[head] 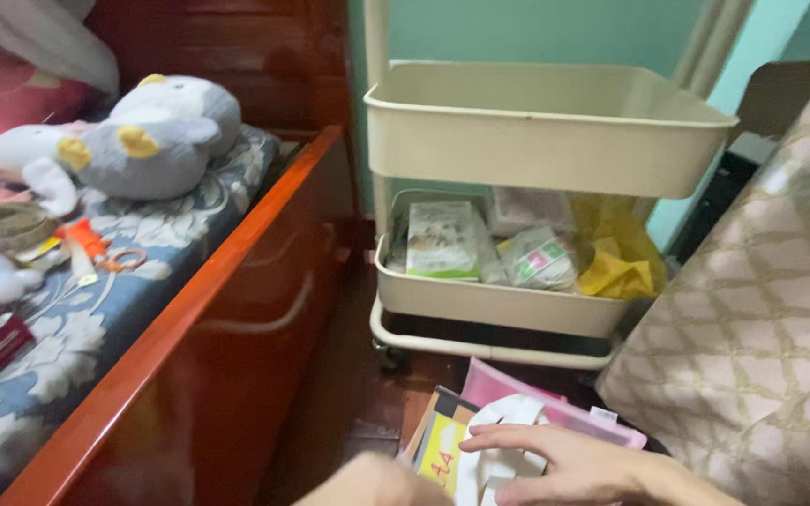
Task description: The person clears a two-tier rolling shelf in a bedroom, then reorganizes small items such as plastic bags, a blue octopus toy, a metal rod, and a power adapter. They place items into bags and arrange them on the shelf and the floor.
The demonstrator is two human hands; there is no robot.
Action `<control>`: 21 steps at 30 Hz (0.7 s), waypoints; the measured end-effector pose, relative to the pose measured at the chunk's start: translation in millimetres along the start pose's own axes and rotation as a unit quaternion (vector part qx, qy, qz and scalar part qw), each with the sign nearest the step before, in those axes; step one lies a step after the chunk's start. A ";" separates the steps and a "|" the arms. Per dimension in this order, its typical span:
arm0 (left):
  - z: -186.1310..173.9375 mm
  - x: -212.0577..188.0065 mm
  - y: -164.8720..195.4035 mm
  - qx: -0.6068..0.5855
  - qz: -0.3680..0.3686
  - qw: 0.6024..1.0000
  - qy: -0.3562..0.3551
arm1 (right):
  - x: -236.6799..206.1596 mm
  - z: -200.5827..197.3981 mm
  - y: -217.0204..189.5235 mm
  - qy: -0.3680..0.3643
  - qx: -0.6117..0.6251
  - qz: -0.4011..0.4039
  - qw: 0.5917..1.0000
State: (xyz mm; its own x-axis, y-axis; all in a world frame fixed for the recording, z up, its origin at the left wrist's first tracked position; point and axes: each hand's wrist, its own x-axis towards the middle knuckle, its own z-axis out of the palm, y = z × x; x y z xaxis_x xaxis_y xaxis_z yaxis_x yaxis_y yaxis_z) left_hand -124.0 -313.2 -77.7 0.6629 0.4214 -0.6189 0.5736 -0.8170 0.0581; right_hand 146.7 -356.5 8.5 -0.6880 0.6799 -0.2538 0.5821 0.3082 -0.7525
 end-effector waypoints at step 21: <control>-180.5 -104.7 -65.8 -0.512 0.132 0.742 0.412 | -25.0 -74.3 1.5 0.090 0.539 0.083 0.834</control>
State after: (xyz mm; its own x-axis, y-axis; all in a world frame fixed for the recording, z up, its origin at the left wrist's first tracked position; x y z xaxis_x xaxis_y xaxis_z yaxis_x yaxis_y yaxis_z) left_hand -144.4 -232.6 124.7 0.6437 0.7425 0.1851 0.1565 -0.3645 0.9180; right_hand 196.9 -323.5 58.8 -0.5039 0.7727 -0.3861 -0.1311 -0.5102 -0.8500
